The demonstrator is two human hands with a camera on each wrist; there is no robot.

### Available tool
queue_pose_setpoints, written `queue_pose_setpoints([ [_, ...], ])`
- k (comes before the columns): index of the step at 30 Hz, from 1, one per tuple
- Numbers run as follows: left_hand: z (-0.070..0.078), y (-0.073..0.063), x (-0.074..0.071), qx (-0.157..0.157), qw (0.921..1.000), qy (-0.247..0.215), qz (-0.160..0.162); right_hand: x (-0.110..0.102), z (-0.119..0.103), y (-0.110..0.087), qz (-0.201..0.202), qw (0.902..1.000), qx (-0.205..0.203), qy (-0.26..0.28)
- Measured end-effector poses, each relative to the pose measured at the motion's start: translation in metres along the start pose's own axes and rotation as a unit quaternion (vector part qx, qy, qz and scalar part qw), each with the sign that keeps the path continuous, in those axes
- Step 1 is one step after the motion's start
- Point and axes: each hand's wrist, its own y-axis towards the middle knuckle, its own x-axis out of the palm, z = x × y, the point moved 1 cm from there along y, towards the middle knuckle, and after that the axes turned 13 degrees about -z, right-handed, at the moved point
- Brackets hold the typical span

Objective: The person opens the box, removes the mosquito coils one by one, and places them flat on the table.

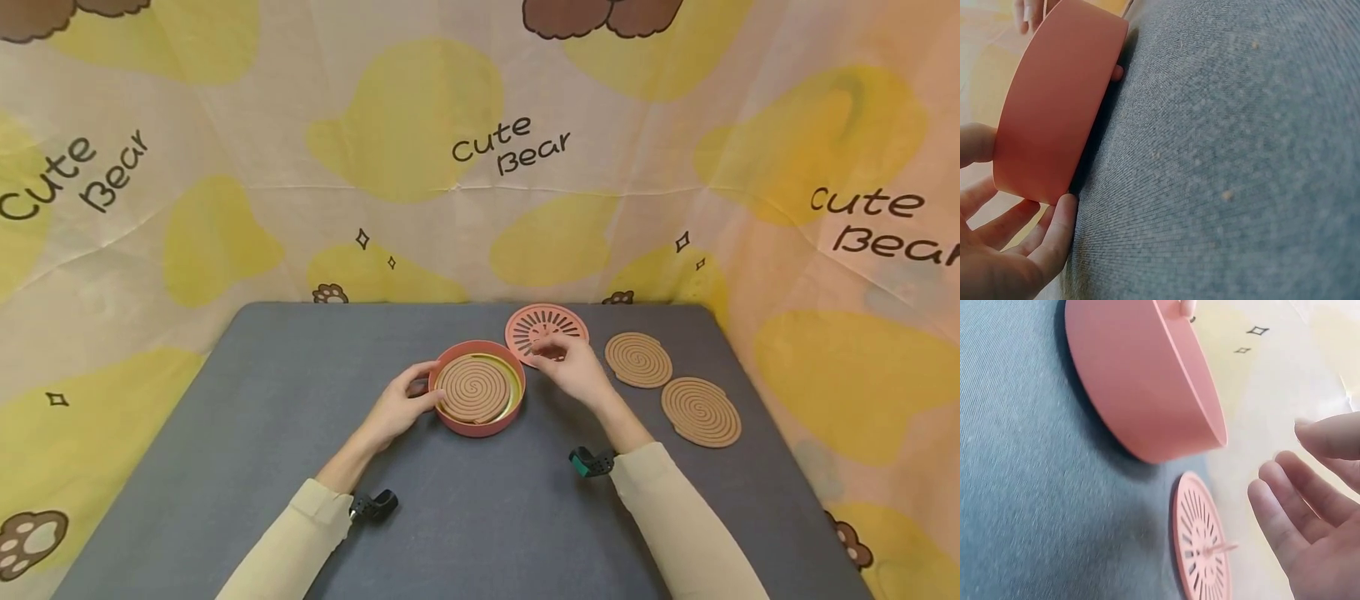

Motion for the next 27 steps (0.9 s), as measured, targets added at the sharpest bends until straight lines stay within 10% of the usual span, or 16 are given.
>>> queue_pose_setpoints([
  [27, 0.000, 0.000, 0.000, 0.000, 0.9999, -0.011, -0.005, 0.040, -0.024, 0.028, -0.064, 0.9965, -0.043, -0.032],
])
